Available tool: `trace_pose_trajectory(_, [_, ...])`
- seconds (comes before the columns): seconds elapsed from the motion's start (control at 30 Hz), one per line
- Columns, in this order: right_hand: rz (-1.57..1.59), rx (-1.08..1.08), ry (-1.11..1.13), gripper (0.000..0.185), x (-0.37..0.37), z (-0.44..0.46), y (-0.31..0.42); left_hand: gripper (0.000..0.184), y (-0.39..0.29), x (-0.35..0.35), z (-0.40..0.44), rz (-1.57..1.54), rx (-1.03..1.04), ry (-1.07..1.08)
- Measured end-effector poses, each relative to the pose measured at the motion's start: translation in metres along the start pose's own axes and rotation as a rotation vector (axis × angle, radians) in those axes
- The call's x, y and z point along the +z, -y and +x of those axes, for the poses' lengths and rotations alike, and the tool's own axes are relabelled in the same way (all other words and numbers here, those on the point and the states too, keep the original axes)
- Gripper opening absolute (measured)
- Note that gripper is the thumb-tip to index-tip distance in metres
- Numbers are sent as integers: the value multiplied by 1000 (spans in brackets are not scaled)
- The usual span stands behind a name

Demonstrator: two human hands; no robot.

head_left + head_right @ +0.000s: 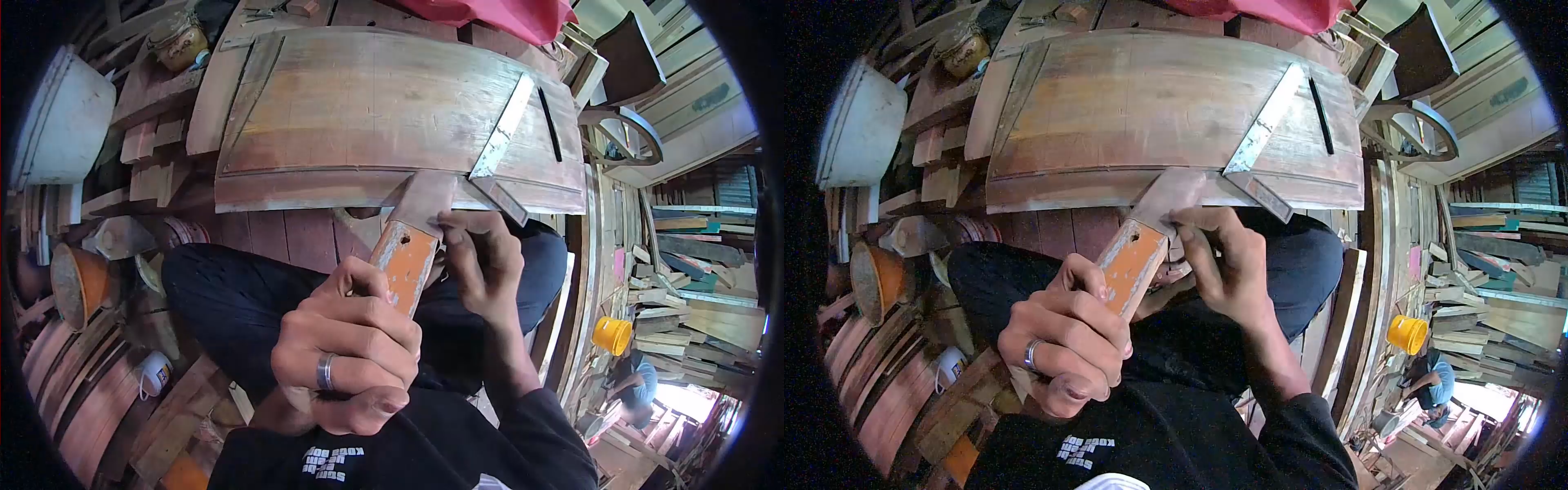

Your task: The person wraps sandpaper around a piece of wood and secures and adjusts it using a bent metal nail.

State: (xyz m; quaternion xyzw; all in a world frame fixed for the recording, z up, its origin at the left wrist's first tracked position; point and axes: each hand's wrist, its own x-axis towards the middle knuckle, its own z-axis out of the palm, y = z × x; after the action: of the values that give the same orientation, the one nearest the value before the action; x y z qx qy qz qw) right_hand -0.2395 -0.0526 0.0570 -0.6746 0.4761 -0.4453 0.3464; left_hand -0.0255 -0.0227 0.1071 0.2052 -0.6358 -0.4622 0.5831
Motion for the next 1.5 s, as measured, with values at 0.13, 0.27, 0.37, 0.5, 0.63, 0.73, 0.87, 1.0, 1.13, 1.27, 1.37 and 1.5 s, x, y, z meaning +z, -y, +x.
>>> trace_pose_trajectory(0.13, [290,354,-124,11,-6,10,-27,17,0,3,0,4,-5,9])
trace_pose_trajectory(0.27, [247,290,-209,13,-3,4,-29,15,3,3,0,21,44,17])
trace_pose_trajectory(0.37, [234,237,-226,18,-4,1,-30,14,1,10,0,58,38,65])
trace_pose_trajectory(0.5, [371,367,-206,34,-3,-2,-19,24,0,22,-5,125,-13,33])
trace_pose_trajectory(0.63, [587,473,-332,28,-1,-7,-19,17,-2,15,-3,81,-5,63])
trace_pose_trajectory(0.73, [558,440,-328,23,-1,-10,-24,16,-3,13,-1,88,-22,85])
trace_pose_trajectory(0.87, [482,382,-275,21,1,-12,-30,16,-2,15,-2,83,-10,60])
trace_pose_trajectory(1.0, [359,338,-328,22,12,-12,-24,15,-3,12,-2,80,-14,64])
trace_pose_trajectory(1.13, [404,226,-205,20,15,-21,-23,15,-1,11,-2,60,-8,64])
trace_pose_trajectory(1.27, [498,264,-261,13,21,-18,-20,15,-1,6,-1,44,4,62])
trace_pose_trajectory(1.37, [557,246,-340,13,28,-18,-27,15,-1,3,0,38,7,55])
trace_pose_trajectory(1.5, [522,264,-294,9,19,-9,-27,14,1,3,-3,21,11,38])
